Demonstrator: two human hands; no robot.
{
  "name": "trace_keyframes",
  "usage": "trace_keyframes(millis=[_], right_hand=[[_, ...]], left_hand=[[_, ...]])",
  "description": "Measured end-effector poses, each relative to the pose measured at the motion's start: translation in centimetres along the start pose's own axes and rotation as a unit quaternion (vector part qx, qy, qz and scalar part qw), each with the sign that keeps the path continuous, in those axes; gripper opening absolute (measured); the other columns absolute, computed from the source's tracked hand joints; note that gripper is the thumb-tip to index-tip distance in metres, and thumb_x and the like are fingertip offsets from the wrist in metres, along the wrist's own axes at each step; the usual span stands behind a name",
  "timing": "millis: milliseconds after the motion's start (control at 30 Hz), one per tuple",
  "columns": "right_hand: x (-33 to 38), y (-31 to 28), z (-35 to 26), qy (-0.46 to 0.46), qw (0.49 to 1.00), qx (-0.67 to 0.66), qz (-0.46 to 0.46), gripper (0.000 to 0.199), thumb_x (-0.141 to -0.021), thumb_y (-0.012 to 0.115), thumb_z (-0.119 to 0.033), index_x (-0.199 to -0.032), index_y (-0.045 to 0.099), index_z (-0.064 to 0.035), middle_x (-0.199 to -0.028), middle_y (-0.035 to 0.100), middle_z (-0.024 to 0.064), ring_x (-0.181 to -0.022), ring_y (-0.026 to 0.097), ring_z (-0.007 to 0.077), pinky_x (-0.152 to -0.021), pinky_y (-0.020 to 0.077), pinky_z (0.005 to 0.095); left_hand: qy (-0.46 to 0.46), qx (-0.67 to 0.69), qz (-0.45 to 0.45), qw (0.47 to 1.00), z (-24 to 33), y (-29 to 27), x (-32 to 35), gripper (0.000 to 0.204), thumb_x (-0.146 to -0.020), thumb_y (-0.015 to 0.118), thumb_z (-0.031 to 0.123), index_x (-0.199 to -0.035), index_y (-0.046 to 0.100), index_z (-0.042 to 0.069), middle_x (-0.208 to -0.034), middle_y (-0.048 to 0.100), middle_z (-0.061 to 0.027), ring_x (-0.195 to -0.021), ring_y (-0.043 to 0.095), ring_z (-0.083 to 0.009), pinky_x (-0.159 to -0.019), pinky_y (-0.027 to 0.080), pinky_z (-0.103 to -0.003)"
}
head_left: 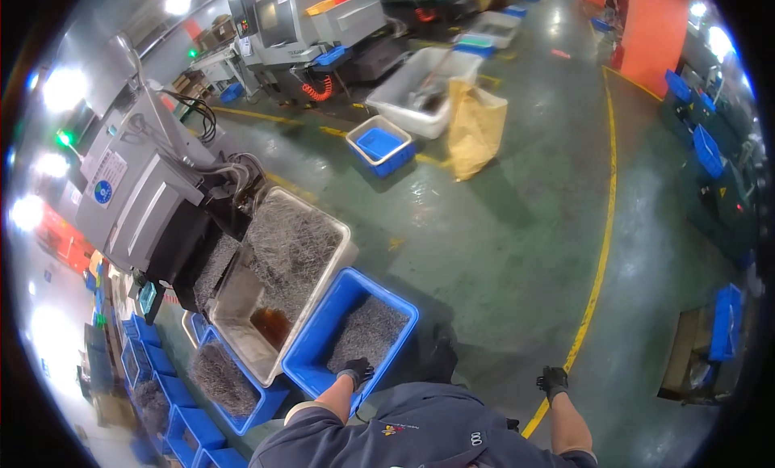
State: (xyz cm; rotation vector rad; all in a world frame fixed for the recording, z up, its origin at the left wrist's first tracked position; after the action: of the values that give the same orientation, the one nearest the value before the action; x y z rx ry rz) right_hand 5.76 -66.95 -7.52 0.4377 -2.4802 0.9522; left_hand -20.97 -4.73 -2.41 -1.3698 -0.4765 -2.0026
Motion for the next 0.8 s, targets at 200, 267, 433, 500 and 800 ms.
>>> trace_keyframes(millis=[200, 267, 433, 500, 800], right_hand=[[-8.1, -1.6, 9.1, 0.150, 0.987, -0.056, -0.034, 0.038, -0.088, 0.045, -0.039, -0.092, 0.061, -0.0044, -0.100, 0.064, 0.0115, -0.090, 0.062, 0.0241, -0.073, 0.0473, 0.0378], [-8.8, -4.1, 11.3, 0.182, 0.983, -0.001, 0.016, 0.039, -0.087, 0.047, -0.040, -0.093, 0.061, -0.0037, -0.097, 0.064, 0.0127, -0.087, 0.062, 0.0250, -0.072, 0.0478, 0.0374], [-2.0, -8.0, -12.7, 0.352, 0.934, 0.019, 0.051, 0.042, -0.082, 0.060, -0.037, -0.103, 0.061, -0.0008, -0.083, 0.067, 0.0109, -0.070, 0.064, 0.0239, -0.064, 0.0493, 0.0334], [-5.0, -7.2, -8.4, 0.377, 0.923, -0.022, 0.075, 0.042, -0.085, 0.051, -0.039, -0.104, 0.059, -0.0016, -0.090, 0.066, 0.0078, -0.078, 0.063, 0.0208, -0.066, 0.0492, 0.0344], [-27.5, -14.4, -16.2, 0.192, 0.838, 0.440, -0.260, 0.056, -0.084, 0.040, -0.042, -0.126, 0.043, -0.0047, -0.126, 0.049, 0.0153, -0.114, 0.051, 0.0259, -0.091, 0.0416, 0.0396]], left_hand=[[-0.036, 0.043, -0.014, 0.998, 6.3, 5.4, -5.3, 0.027, -0.092, 0.041, 0.027, -0.099, 0.054, 0.004, -0.087, 0.063, -0.0135, -0.068, 0.061, -0.0225, -0.059, 0.051, -0.033], [-0.009, 0.051, -0.059, 0.997, 8.2, 6.9, -9.2, 0.025, -0.091, 0.040, 0.022, -0.099, 0.054, 0.004, -0.090, 0.062, -0.0143, -0.073, 0.062, -0.0233, -0.062, 0.052, -0.035], [-0.003, 0.071, -0.085, 0.994, 22.9, 16.1, -11.5, 0.037, -0.091, 0.039, 0.028, -0.117, 0.049, 0.004, -0.118, 0.053, -0.0174, -0.112, 0.049, -0.0263, -0.093, 0.041, -0.039], [0.001, 0.081, -0.092, 0.992, 28.1, 20.7, -13.2, 0.034, -0.090, 0.043, 0.027, -0.114, 0.050, 0.004, -0.112, 0.055, -0.0167, -0.104, 0.052, -0.0263, -0.087, 0.044, -0.038], [0.042, 0.092, -0.090, 0.991, 45.4, 41.7, -19.6, 0.027, -0.087, 0.055, 0.028, -0.099, 0.054, 0.004, -0.091, 0.062, -0.0128, -0.077, 0.062, -0.0248, -0.069, 0.054, -0.037]])
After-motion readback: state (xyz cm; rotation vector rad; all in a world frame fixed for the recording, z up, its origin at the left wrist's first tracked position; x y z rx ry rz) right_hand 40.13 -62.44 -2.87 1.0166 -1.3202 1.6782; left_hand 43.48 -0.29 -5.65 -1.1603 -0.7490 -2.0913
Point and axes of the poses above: each hand's wrist, its own x-axis away from the middle knuckle, its own y-axis out of the palm, z = x × y, the point moved 7 cm from there along -x, towards the middle knuckle
